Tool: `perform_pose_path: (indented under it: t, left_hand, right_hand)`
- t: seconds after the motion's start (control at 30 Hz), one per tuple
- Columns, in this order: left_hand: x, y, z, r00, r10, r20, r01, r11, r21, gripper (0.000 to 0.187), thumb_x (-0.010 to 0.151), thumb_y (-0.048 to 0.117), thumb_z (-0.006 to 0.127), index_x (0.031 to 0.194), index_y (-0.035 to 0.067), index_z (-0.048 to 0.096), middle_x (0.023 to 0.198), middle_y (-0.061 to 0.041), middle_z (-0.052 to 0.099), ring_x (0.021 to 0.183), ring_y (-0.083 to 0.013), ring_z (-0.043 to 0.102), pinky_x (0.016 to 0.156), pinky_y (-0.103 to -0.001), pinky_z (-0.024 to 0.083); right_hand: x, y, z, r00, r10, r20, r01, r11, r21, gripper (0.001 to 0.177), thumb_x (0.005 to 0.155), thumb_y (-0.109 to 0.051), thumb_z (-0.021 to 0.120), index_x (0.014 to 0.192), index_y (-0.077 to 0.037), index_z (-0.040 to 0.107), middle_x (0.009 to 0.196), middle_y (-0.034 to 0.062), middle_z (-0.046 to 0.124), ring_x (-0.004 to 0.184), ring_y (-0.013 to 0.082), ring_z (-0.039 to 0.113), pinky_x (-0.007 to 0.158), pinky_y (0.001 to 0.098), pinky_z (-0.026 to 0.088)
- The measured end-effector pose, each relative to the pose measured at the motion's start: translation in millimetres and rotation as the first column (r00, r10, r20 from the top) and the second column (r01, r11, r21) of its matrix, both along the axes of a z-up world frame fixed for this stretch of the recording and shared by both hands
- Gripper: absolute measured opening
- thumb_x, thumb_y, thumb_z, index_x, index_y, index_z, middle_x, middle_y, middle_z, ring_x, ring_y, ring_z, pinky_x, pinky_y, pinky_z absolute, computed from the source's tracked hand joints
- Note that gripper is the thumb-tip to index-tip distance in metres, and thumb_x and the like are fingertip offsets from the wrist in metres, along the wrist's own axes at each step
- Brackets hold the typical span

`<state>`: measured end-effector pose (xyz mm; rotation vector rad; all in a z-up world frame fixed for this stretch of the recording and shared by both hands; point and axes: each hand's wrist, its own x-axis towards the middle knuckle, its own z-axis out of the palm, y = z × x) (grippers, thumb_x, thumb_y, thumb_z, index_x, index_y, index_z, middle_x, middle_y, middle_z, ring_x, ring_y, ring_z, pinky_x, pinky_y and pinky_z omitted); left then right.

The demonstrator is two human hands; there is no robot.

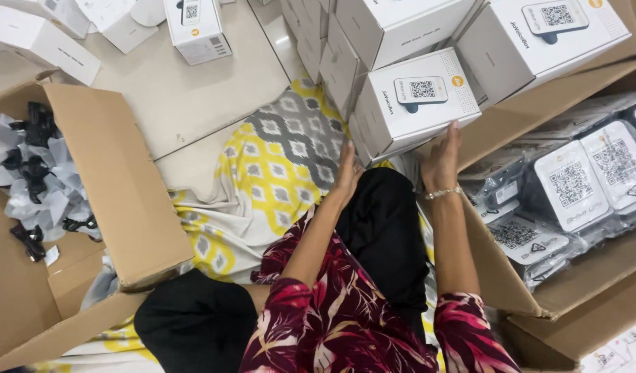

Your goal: The person unboxes electronics (JioVoiceBox) from multiple packages on the floor.

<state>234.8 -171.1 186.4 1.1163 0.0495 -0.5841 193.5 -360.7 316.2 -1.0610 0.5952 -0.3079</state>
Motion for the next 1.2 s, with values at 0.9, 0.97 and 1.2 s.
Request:
perform_pose_path:
  t: [0.9,0.97,1.2]
  left_hand:
    - [-14,15,-11,0.922,0.324,-0.212,-0.363,0.912,-0.188,0.096,0.092,0.064,0.050,0.165,0.016,0.009,0.172,-0.009,0.010,0.153,-0.0269,0.014,0.115,-0.056,0.025]
    - [-63,109,23,0.919,0.375,-0.123,-0.394,0.874,-0.284,0.086,0.098,0.052,0.053,0.163,0.012,0.015,0.165,-0.014,0.024,0.147,-0.0295,0.031,0.113,-0.051,0.036]
    - [-310,452,72,0.319,0.919,0.234,-0.942,0.335,-0.033,0.041,0.103,0.020,0.052,0.142,0.008,0.048,0.122,-0.014,0.069,0.097,-0.0207,0.073,0.083,-0.032,0.060]
  right_hand:
    - [-12,79,-57,0.838,-0.210,0.503,0.419,0.839,-0.347,0.079,0.113,-0.056,0.043,0.167,-0.006,0.016,0.178,0.0169,0.012,0.167,0.0340,0.016,0.139,0.0505,0.019]
    - [-34,145,-62,0.891,-0.055,0.450,0.230,0.911,-0.343,0.076,0.111,-0.056,0.043,0.164,-0.005,0.022,0.174,0.0177,0.019,0.161,0.0349,0.024,0.130,0.0514,0.025]
    - [-168,378,-57,0.451,0.809,0.377,-0.761,0.569,-0.312,0.066,0.109,-0.055,0.043,0.149,-0.003,0.043,0.159,0.0194,0.046,0.138,0.0321,0.055,0.117,0.0470,0.045]
